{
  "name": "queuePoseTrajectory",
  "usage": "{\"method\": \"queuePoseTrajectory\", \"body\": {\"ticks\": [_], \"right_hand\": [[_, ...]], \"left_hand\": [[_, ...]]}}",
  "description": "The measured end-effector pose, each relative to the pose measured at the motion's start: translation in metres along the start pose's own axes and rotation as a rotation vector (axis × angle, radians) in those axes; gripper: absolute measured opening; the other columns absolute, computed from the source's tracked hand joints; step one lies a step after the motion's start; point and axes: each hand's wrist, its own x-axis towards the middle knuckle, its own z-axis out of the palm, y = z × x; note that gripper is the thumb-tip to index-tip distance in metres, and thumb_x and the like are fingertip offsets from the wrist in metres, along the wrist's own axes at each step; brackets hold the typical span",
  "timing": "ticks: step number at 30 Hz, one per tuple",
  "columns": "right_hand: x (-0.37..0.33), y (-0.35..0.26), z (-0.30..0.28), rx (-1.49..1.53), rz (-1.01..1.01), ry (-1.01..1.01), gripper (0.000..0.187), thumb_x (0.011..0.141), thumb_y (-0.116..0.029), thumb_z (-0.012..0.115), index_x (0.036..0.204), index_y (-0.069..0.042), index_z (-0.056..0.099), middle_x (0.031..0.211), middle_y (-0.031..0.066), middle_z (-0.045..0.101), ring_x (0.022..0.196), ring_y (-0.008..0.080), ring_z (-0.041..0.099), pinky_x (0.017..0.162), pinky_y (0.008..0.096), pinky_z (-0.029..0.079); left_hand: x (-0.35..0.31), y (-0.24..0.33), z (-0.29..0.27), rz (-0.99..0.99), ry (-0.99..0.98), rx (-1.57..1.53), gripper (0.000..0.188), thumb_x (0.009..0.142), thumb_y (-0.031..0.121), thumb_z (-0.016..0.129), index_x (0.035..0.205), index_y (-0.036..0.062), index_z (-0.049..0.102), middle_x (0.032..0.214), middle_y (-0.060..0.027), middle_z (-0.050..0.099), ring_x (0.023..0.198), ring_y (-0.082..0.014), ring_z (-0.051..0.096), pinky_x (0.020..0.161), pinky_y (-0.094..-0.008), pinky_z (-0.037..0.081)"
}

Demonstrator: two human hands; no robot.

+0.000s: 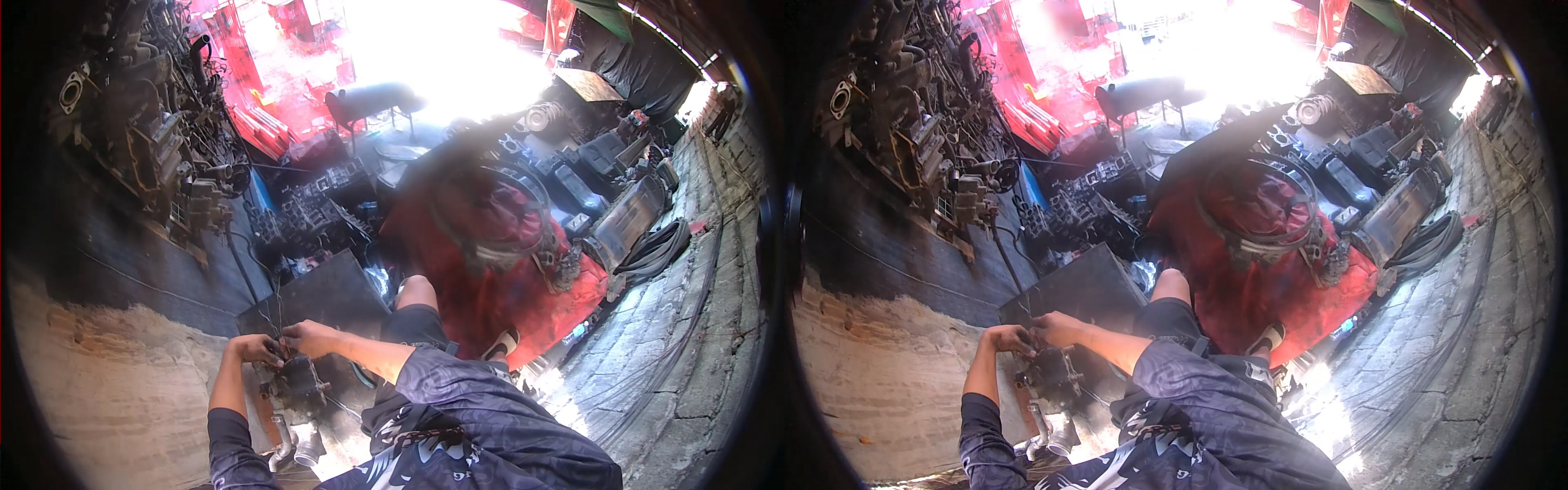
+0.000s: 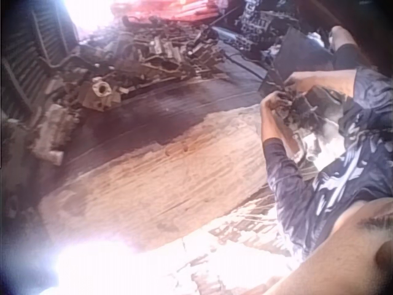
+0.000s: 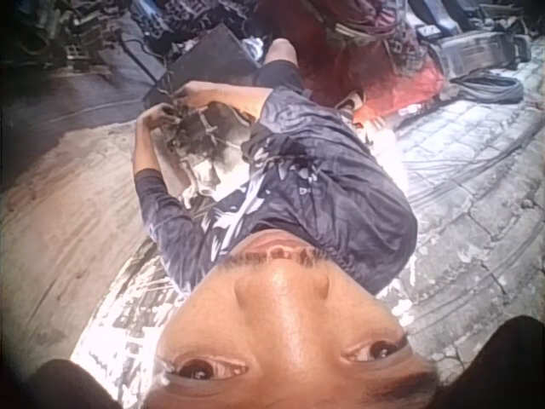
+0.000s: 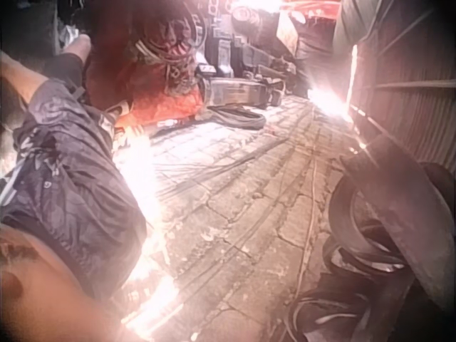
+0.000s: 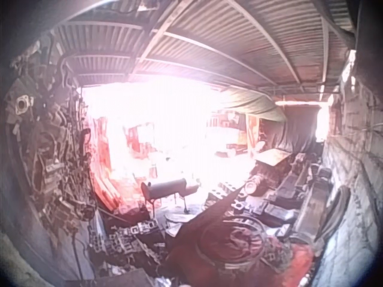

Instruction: Using pliers to disassemble or repair wires on a mechanical car part.

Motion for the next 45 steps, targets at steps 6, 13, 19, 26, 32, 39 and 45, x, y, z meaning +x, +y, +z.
{"method": "queuePoseTrajectory", "body": {"ticks": [6,13,19,26,32,39,45], "right_hand": [[0.001,0.000,-0.002,-0.036,-0.002,-0.012,0.027,0.092,-0.026,0.050,0.096,-0.003,0.063,0.088,0.0201,0.064,0.080,0.0352,0.062,0.071,0.0395,0.047],[0.012,0.012,0.010,0.024,0.092,0.219,0.024,0.087,-0.024,0.053,0.090,-0.004,0.066,0.080,0.0211,0.064,0.074,0.0349,0.062,0.067,0.0396,0.048],[0.018,0.006,0.010,-0.007,0.071,0.263,0.021,0.085,-0.021,0.053,0.086,-0.005,0.068,0.077,0.0197,0.064,0.071,0.0343,0.062,0.066,0.0391,0.048],[0.015,0.004,0.001,-0.081,0.003,0.147,0.022,0.084,-0.021,0.052,0.090,-0.005,0.067,0.079,0.0171,0.065,0.075,0.0329,0.062,0.069,0.0395,0.048],[0.014,0.010,-0.010,0.015,0.092,-0.051,0.027,0.091,-0.027,0.051,0.094,-0.004,0.066,0.085,0.0174,0.065,0.079,0.0334,0.061,0.073,0.0398,0.047],[0.014,0.005,-0.004,0.002,0.091,0.013,0.029,0.091,-0.028,0.051,0.092,-0.002,0.066,0.083,0.0182,0.065,0.076,0.0306,0.063,0.069,0.0390,0.047],[0.019,0.005,0.004,0.004,0.076,0.126,0.029,0.089,-0.026,0.052,0.084,-0.001,0.066,0.071,0.0186,0.064,0.066,0.0313,0.064,0.062,0.0403,0.048]], "left_hand": [[0.015,-0.009,-0.004,0.074,-0.107,-0.018,0.037,0.074,0.023,0.078,0.103,0.0040,0.066,0.094,-0.0025,0.067,0.081,-0.0140,0.062,0.074,-0.0285,0.049],[0.021,-0.009,0.003,0.060,-0.014,0.228,0.037,0.071,0.027,0.080,0.099,0.0068,0.067,0.084,-0.0041,0.068,0.075,-0.0142,0.063,0.071,-0.0296,0.049],[0.018,-0.022,0.023,0.022,0.209,0.153,0.036,0.066,0.026,0.082,0.093,0.0053,0.069,0.079,-0.0079,0.068,0.073,-0.0167,0.061,0.071,-0.0327,0.048],[0.021,-0.043,0.025,0.149,0.272,-0.116,0.037,0.064,0.024,0.083,0.096,0.0089,0.070,0.082,-0.0058,0.068,0.075,-0.0154,0.058,0.074,-0.0314,0.047],[0.003,-0.009,0.008,0.090,0.107,-0.006,0.034,0.069,0.024,0.081,0.098,0.0105,0.071,0.085,-0.0026,0.069,0.076,-0.0114,0.058,0.073,-0.0287,0.047],[0.010,-0.008,0.015,0.042,0.153,0.140,0.033,0.067,0.021,0.082,0.095,0.0065,0.070,0.083,-0.0028,0.069,0.075,-0.0126,0.059,0.070,-0.0313,0.048],[-0.003,-0.003,0.036,0.145,0.300,-0.067,0.024,0.071,0.005,0.074,0.093,-0.0012,0.068,0.080,-0.0072,0.068,0.076,-0.0166,0.062,0.069,-0.0296,0.049]]}}
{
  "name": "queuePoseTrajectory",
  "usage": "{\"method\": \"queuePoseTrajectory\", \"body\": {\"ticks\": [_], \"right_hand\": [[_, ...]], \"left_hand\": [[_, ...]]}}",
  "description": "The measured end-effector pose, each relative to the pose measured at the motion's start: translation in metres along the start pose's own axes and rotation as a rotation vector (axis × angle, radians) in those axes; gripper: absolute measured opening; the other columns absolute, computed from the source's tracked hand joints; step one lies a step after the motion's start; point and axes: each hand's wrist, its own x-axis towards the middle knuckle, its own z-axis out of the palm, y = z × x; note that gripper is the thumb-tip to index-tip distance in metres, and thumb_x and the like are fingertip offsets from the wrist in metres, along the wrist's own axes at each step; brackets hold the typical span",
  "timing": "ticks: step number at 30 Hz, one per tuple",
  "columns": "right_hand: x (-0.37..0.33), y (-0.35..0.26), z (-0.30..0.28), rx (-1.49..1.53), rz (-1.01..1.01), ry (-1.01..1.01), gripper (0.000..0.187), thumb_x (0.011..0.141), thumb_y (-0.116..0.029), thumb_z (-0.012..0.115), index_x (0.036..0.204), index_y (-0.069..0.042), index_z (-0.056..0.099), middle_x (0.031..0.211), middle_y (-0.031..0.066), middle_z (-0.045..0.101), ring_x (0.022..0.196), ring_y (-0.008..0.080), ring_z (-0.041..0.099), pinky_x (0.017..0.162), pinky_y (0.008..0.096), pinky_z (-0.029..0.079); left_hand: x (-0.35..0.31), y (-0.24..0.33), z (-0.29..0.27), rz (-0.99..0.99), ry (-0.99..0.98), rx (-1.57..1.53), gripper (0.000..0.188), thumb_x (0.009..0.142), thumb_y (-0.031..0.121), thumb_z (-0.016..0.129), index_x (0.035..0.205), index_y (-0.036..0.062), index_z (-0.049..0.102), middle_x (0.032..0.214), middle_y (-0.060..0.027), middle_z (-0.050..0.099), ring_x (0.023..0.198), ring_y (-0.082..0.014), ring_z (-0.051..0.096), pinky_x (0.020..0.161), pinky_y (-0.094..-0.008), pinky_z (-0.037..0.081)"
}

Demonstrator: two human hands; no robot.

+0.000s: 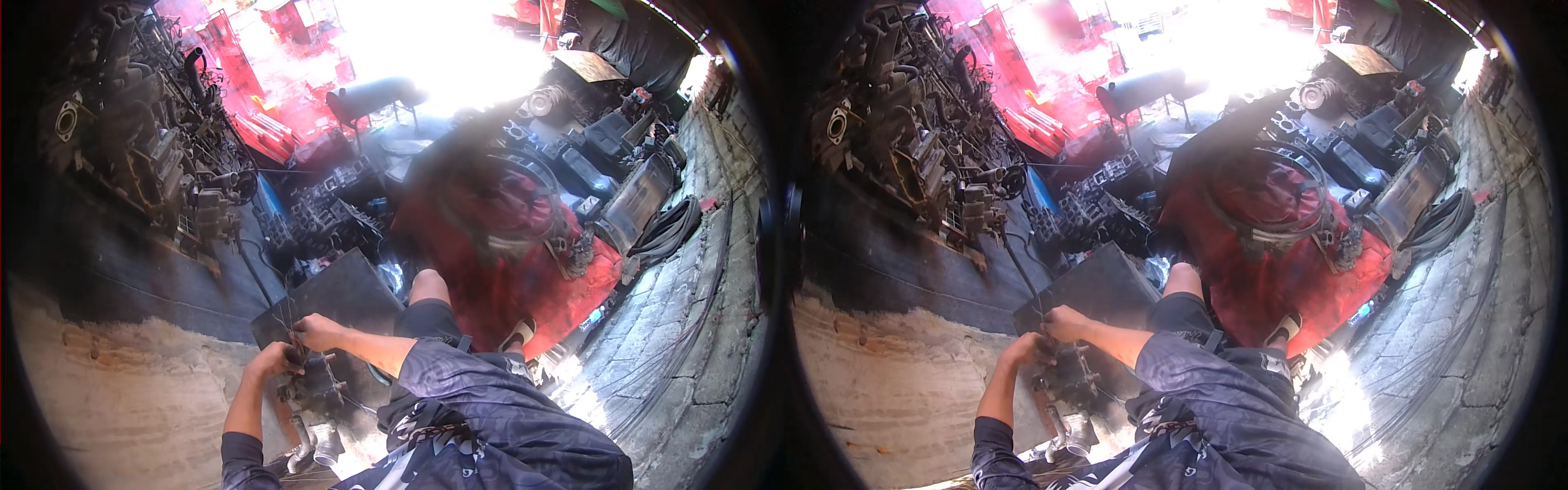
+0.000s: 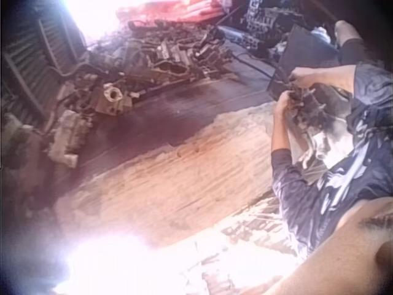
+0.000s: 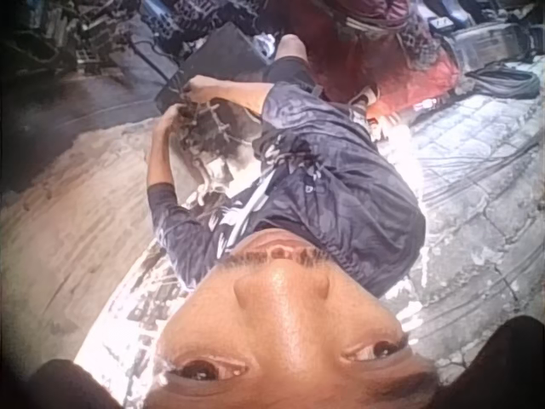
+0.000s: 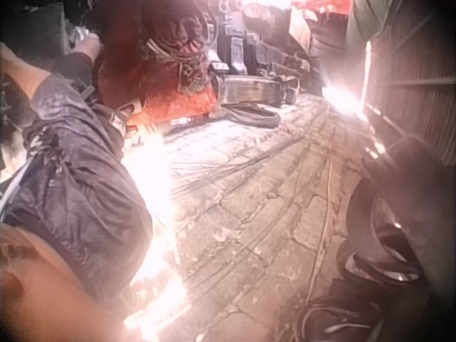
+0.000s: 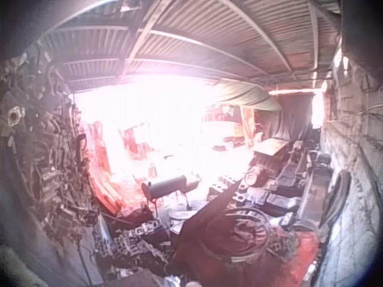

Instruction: Using pliers to disassemble or repair wires on a mechanical car part.

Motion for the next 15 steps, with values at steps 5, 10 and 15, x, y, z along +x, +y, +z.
{"method": "queuePoseTrajectory", "body": {"ticks": [5,10,15], "right_hand": [[0.001,0.003,-0.003,-0.066,-0.038,0.037,0.029,0.090,-0.027,0.052,0.086,-0.001,0.065,0.070,0.0194,0.062,0.063,0.0310,0.062,0.060,0.0406,0.047],[-0.004,-0.010,-0.005,0.087,0.060,-0.027,0.030,0.092,-0.026,0.051,0.085,-0.001,0.066,0.073,0.0156,0.065,0.062,0.0273,0.064,0.061,0.0376,0.049],[0.004,0.000,0.001,-0.009,-0.033,0.034,0.029,0.092,-0.025,0.051,0.086,0.000,0.066,0.075,0.0137,0.067,0.064,0.0253,0.065,0.062,0.0349,0.050]], "left_hand": [[-0.012,0.011,0.021,0.028,0.172,-0.219,0.024,0.071,-0.011,0.065,0.093,-0.0043,0.067,0.080,-0.0052,0.067,0.075,-0.0168,0.063,0.070,-0.0295,0.050],[-0.013,-0.017,0.037,0.132,0.347,-0.198,0.025,0.070,-0.008,0.068,0.094,-0.0024,0.068,0.078,-0.0076,0.068,0.072,-0.0145,0.064,0.067,-0.0289,0.050],[-0.008,-0.023,0.042,0.166,0.470,-0.090,0.030,0.064,0.012,0.080,0.090,0.0023,0.069,0.082,-0.0140,0.068,0.071,-0.0205,0.066,0.066,-0.0325,0.049]]}}
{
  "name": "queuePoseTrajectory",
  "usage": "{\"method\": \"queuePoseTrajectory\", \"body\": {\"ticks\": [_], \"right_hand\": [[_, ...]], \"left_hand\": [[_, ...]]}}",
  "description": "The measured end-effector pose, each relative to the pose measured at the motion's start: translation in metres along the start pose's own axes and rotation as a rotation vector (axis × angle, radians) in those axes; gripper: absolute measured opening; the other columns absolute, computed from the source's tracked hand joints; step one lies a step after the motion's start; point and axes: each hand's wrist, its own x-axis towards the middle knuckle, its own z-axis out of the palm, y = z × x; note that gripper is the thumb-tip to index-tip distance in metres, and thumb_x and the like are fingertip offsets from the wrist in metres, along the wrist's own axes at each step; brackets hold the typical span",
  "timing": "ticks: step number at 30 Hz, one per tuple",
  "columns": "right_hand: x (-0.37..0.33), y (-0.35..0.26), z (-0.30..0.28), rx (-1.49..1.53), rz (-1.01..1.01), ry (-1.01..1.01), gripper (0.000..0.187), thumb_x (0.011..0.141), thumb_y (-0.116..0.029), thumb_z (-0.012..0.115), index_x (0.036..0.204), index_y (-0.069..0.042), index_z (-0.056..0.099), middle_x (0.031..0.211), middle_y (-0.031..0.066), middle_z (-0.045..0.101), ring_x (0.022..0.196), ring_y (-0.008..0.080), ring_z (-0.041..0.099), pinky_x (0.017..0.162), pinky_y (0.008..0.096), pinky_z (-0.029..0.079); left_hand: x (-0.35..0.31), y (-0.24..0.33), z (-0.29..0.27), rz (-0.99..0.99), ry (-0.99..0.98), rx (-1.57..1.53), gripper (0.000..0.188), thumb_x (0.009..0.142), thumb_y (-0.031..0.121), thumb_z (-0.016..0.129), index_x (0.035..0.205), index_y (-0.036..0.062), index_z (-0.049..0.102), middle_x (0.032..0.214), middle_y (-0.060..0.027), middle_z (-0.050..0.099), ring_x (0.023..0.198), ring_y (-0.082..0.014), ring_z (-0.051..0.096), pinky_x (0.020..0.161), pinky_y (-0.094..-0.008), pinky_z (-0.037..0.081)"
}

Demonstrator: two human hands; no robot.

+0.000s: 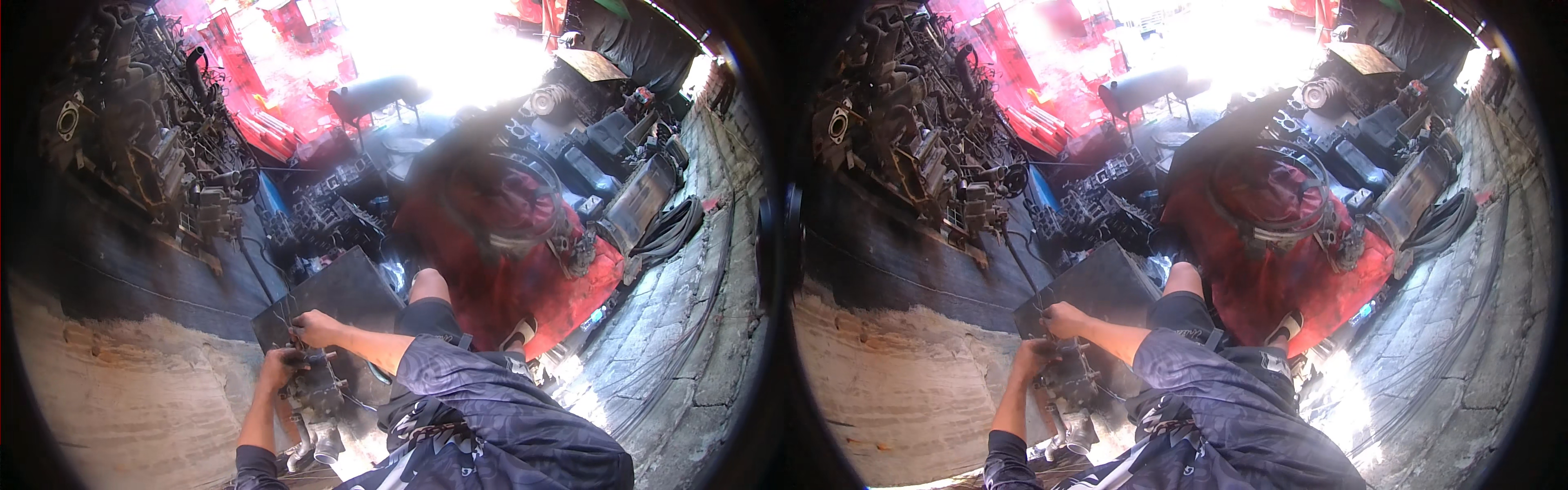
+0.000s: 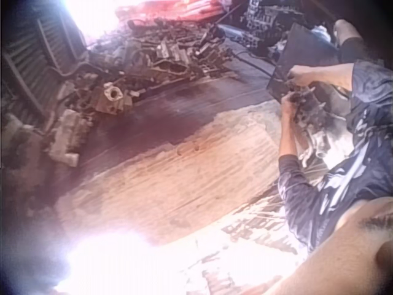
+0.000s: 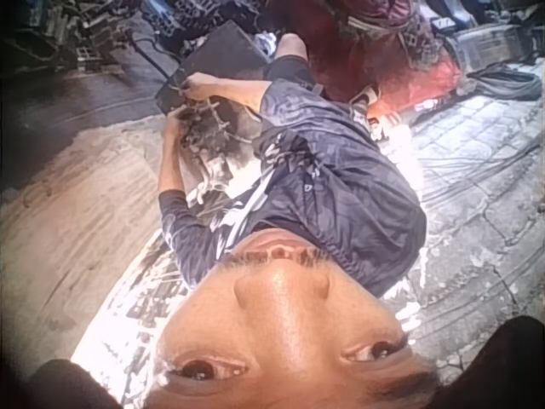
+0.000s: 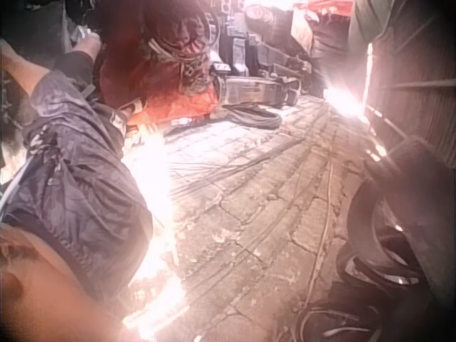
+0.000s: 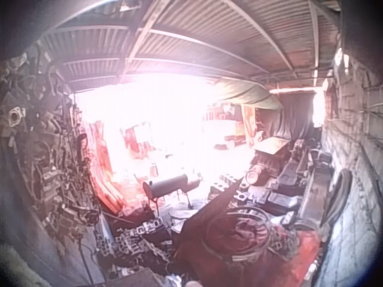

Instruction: Using pliers to disassemble or repair wires on a mechanical car part.

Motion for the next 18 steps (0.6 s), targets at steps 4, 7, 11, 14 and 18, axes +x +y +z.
{"method": "queuePoseTrajectory", "body": {"ticks": [4,7,11,14,18], "right_hand": [[-0.003,-0.004,0.000,0.139,0.141,-0.012,0.028,0.091,-0.024,0.051,0.086,-0.001,0.067,0.074,0.0130,0.067,0.067,0.0246,0.065,0.062,0.0346,0.049],[-0.001,-0.001,0.004,0.042,0.068,0.060,0.027,0.091,-0.023,0.051,0.085,-0.002,0.066,0.073,0.0112,0.067,0.064,0.0219,0.065,0.060,0.0341,0.049],[-0.003,-0.005,0.003,0.132,0.108,0.054,0.026,0.092,-0.023,0.050,0.086,-0.002,0.065,0.071,0.0101,0.066,0.062,0.0207,0.063,0.059,0.0338,0.049],[-0.006,-0.008,0.002,0.282,0.202,0.047,0.025,0.092,-0.022,0.050,0.086,-0.002,0.065,0.069,0.0096,0.066,0.060,0.0216,0.062,0.058,0.0339,0.048],[-0.006,0.000,0.004,0.257,0.162,0.061,0.025,0.093,-0.021,0.050,0.087,-0.002,0.064,0.071,0.0115,0.065,0.064,0.0251,0.061,0.063,0.0355,0.048]], "left_hand": [[-0.009,0.011,0.007,0.071,0.100,0.189,0.029,0.064,0.018,0.080,0.087,0.0038,0.070,0.083,-0.0134,0.067,0.072,-0.0286,0.065,0.068,-0.0354,0.050],[-0.008,0.000,0.015,0.229,0.194,0.185,0.024,0.066,0.020,0.079,0.082,0.0054,0.069,0.083,-0.0127,0.067,0.075,-0.0334,0.063,0.068,-0.0385,0.049],[-0.010,-0.005,0.027,0.295,0.361,0.333,0.021,0.069,0.022,0.075,0.079,0.0060,0.065,0.083,-0.0121,0.065,0.078,-0.0353,0.061,0.069,-0.0420,0.048],[-0.010,-0.007,0.030,0.302,0.389,0.369,0.020,0.070,0.022,0.073,0.079,0.0064,0.064,0.084,-0.0126,0.064,0.079,-0.0359,0.060,0.071,-0.0429,0.047],[-0.007,0.014,0.022,0.200,0.295,0.395,0.022,0.068,0.021,0.075,0.082,0.0064,0.067,0.086,-0.0142,0.064,0.083,-0.0359,0.060,0.073,-0.0427,0.047]]}}
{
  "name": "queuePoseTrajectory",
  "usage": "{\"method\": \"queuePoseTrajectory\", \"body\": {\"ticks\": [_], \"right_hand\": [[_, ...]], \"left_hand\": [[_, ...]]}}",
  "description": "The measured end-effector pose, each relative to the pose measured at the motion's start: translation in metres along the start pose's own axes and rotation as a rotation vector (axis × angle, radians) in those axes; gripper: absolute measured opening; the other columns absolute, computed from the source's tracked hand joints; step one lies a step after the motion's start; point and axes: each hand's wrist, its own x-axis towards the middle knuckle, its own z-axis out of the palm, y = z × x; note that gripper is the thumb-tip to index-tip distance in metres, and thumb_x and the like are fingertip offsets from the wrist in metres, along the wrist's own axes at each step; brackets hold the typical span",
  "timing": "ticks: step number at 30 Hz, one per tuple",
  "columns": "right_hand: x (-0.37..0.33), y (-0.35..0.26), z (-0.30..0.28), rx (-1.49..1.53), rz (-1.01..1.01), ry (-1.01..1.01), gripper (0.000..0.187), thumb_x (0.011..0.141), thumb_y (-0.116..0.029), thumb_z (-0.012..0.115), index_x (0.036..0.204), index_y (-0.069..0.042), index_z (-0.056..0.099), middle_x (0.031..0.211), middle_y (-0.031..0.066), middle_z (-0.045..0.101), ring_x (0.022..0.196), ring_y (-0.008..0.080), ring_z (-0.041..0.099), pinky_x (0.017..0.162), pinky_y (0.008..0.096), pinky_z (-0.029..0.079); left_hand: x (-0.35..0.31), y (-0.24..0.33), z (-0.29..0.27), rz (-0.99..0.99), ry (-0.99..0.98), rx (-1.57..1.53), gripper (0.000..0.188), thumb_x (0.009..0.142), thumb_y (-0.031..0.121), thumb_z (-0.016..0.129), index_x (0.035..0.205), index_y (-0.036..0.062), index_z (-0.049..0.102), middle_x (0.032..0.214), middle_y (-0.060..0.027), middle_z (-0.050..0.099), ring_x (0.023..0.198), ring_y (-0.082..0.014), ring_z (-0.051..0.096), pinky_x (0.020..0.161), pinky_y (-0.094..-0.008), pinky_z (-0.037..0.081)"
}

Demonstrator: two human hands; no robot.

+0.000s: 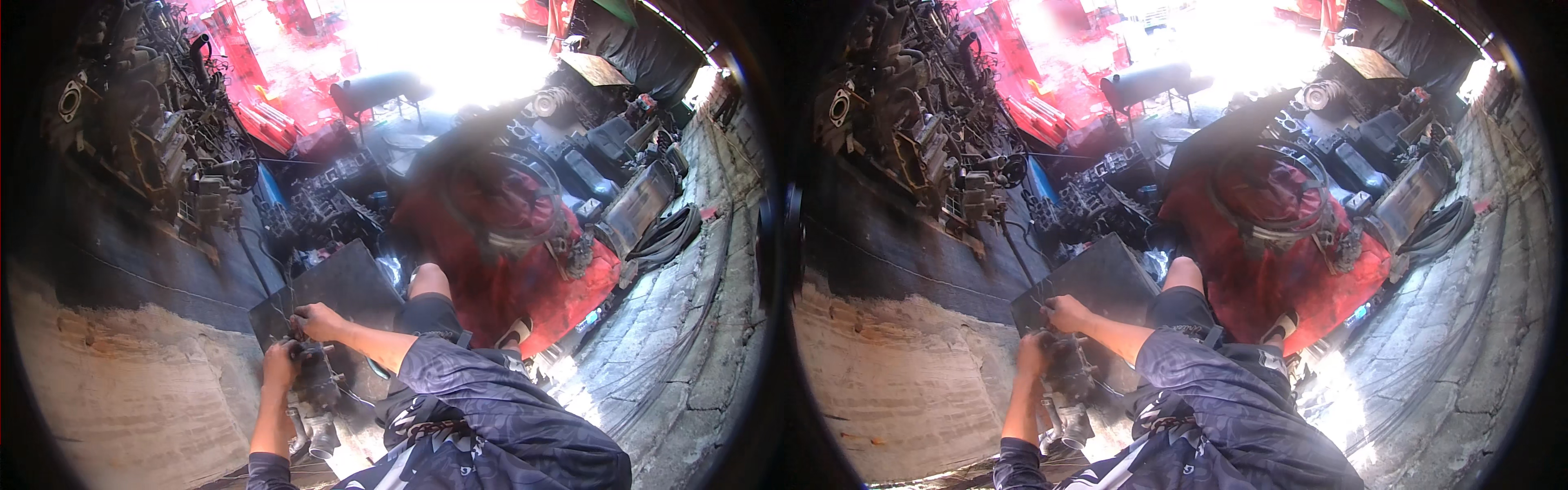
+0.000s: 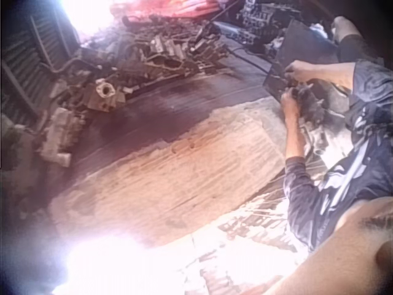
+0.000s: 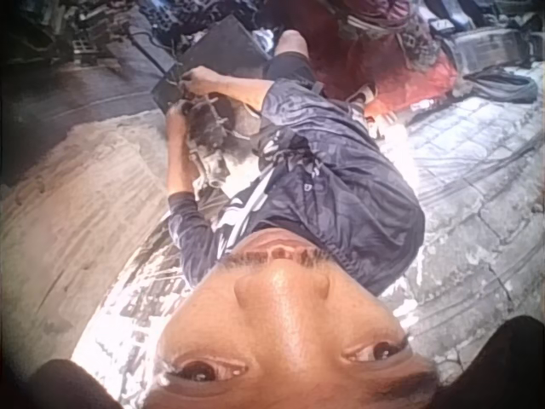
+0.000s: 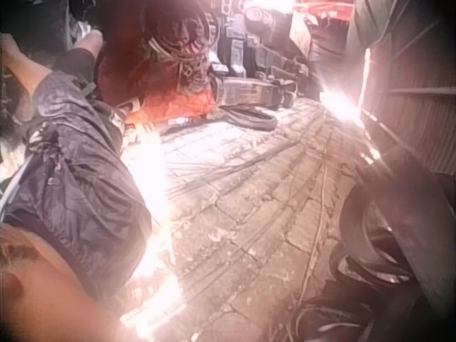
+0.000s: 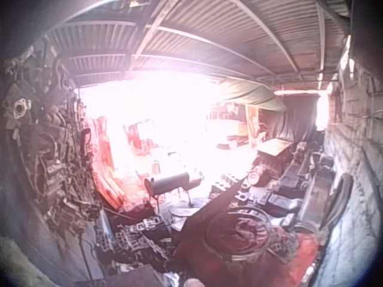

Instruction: Using pliers to disassemble or repair wires on a mechanical car part.

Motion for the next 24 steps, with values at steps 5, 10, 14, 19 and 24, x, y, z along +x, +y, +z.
{"method": "queuePoseTrajectory", "body": {"ticks": [5,10,14,19,24], "right_hand": [[-0.011,-0.001,-0.002,-0.085,-0.123,-0.029,0.026,0.093,-0.022,0.050,0.089,-0.001,0.064,0.076,0.0139,0.065,0.069,0.0275,0.062,0.068,0.0369,0.047],[-0.019,-0.001,-0.003,-0.101,-0.192,-0.058,0.032,0.091,-0.029,0.053,0.095,0.000,0.065,0.081,0.0179,0.066,0.076,0.0336,0.064,0.070,0.0399,0.048],[-0.025,-0.004,-0.002,-0.073,-0.141,-0.062,0.032,0.094,-0.030,0.052,0.098,-0.001,0.063,0.080,0.0146,0.064,0.071,0.0202,0.057,0.070,0.0354,0.046],[-0.028,-0.001,0.005,-0.013,-0.182,-0.047,0.037,0.094,-0.035,0.053,0.102,-0.001,0.062,0.082,0.0149,0.064,0.072,0.0166,0.053,0.072,0.0337,0.045],[-0.030,-0.001,0.005,0.024,-0.146,-0.041,0.035,0.094,-0.034,0.054,0.102,-0.001,0.061,0.081,0.0133,0.063,0.074,0.0146,0.053,0.073,0.0331,0.045]], "left_hand": [[0.004,-0.008,-0.016,-0.145,-0.167,-0.204,0.030,0.064,0.024,0.078,0.087,0.0070,0.069,0.089,-0.0136,0.065,0.087,-0.0346,0.061,0.074,-0.0412,0.047],[0.007,-0.007,-0.016,-0.228,-0.289,-0.234,0.032,0.064,0.027,0.078,0.088,0.0082,0.069,0.091,-0.0119,0.065,0.087,-0.0335,0.061,0.072,-0.0418,0.048],[-0.003,0.019,-0.018,-0.059,-0.090,0.036,0.030,0.067,0.026,0.076,0.091,0.0097,0.066,0.091,-0.0109,0.064,0.086,-0.0331,0.061,0.071,-0.0436,0.048],[-0.015,0.012,-0.003,-0.063,0.041,0.110,0.027,0.072,0.023,0.071,0.096,0.0121,0.065,0.093,-0.0090,0.064,0.086,-0.0333,0.061,0.073,-0.0445,0.048],[-0.017,0.020,0.003,-0.053,0.080,0.190,0.029,0.075,0.022,0.066,0.102,0.0110,0.063,0.096,-0.0113,0.062,0.087,-0.0358,0.059,0.075,-0.0456,0.048]]}}
